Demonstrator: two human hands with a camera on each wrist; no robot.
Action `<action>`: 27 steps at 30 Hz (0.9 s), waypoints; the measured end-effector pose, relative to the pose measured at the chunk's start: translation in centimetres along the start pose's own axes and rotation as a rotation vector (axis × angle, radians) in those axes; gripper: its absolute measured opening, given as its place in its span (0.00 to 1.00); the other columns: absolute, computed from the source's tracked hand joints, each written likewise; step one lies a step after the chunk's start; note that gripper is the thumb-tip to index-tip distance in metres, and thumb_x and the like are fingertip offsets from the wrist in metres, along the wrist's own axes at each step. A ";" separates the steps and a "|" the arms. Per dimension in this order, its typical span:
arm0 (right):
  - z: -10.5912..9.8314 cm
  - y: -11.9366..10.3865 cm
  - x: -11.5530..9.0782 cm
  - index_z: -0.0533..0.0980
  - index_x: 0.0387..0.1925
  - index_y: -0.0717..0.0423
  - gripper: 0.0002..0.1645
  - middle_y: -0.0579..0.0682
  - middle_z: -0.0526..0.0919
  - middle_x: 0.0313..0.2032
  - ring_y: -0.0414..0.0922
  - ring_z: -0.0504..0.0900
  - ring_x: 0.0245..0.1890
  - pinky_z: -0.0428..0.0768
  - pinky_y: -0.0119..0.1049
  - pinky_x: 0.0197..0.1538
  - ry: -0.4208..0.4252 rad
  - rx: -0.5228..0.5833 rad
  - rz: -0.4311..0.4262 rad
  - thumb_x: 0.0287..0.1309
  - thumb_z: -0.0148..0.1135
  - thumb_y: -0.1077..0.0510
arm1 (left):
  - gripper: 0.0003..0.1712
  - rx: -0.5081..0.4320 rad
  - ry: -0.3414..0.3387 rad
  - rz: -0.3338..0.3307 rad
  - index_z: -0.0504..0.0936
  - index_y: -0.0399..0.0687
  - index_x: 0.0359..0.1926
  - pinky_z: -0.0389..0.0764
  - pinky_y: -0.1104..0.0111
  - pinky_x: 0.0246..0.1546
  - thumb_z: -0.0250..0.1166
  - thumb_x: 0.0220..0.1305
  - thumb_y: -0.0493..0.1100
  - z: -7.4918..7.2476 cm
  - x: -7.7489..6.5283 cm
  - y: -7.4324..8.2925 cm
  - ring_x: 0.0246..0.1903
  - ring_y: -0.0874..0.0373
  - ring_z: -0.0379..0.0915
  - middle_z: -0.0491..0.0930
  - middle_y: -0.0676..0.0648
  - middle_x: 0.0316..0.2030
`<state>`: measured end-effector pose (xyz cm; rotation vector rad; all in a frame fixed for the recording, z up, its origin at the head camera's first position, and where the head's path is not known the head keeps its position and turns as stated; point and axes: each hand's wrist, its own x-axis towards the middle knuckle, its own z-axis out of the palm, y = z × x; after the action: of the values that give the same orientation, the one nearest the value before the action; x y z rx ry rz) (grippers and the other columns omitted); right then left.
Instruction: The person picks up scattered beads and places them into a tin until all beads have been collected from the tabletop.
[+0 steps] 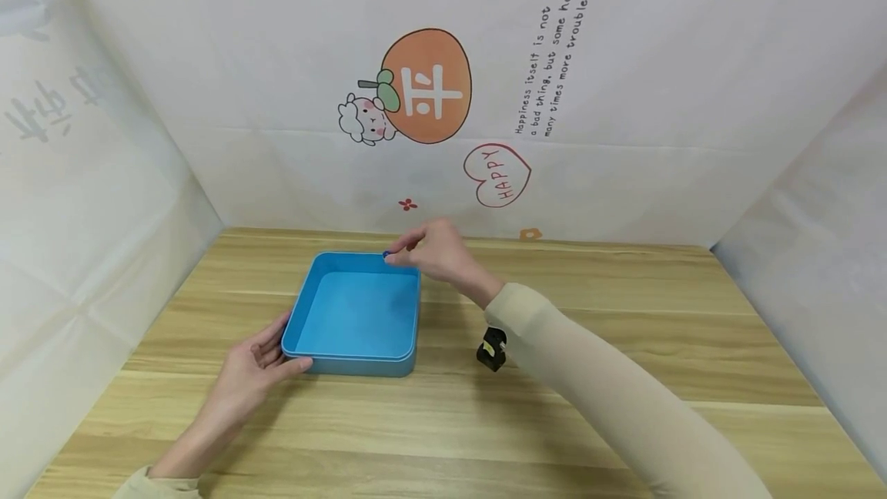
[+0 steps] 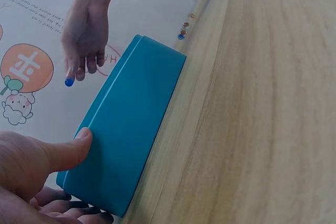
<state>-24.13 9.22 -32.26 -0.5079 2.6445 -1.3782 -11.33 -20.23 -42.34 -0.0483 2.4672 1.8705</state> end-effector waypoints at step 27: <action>5.4 -0.7 1.8 0.92 0.40 0.54 0.07 0.48 0.88 0.42 0.48 0.79 0.44 0.77 0.39 0.43 -0.077 -0.005 -0.005 0.63 0.78 0.56 | 0.51 0.010 -0.006 0.016 0.58 0.35 0.81 0.70 0.57 0.67 0.77 0.64 0.36 0.0 0.1 -0.1 0.75 0.40 0.57 0.56 0.33 0.78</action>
<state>-24.28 4.04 -34.78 -0.5575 2.5877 -1.3261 -11.40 -20.30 -42.45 -0.0226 2.4803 1.8621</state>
